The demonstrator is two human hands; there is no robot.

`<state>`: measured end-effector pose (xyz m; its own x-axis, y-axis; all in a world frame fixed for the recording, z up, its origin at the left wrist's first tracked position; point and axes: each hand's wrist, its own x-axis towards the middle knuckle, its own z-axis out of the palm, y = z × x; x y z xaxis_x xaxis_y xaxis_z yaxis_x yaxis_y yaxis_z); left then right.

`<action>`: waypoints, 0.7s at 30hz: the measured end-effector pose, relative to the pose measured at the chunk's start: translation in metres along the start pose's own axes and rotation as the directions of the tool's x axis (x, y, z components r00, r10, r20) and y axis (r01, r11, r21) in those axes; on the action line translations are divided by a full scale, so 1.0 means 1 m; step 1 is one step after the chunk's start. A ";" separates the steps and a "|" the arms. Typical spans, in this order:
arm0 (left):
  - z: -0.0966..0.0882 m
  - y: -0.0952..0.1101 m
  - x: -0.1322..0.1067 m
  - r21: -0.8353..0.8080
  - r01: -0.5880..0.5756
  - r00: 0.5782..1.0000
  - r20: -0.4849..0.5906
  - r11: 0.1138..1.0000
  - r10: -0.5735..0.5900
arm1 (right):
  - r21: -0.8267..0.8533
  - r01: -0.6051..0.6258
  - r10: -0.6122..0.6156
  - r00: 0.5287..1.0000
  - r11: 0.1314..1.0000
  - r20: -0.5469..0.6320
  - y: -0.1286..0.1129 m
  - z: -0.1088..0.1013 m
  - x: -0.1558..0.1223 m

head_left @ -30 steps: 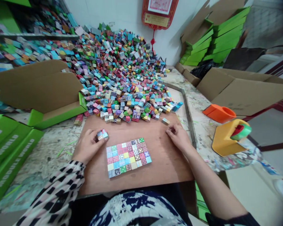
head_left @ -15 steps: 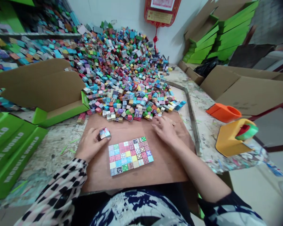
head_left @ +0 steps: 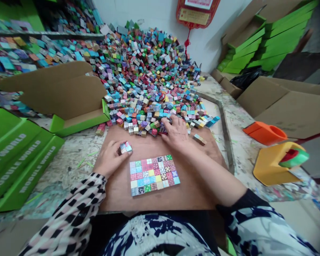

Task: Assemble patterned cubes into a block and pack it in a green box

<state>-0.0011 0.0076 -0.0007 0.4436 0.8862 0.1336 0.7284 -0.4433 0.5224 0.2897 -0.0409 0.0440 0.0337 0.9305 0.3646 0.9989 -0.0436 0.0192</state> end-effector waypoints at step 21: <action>0.000 0.002 -0.001 -0.003 0.004 1.000 0.011 1.000 -0.004 | -0.074 0.000 0.001 1.000 0.997 0.014 -0.005 0.003 0.003</action>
<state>0.0000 0.0056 0.0007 0.4461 0.8866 0.1222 0.7288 -0.4391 0.5254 0.2847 -0.0366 0.0421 0.0356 0.9354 0.3517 0.9936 -0.0707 0.0876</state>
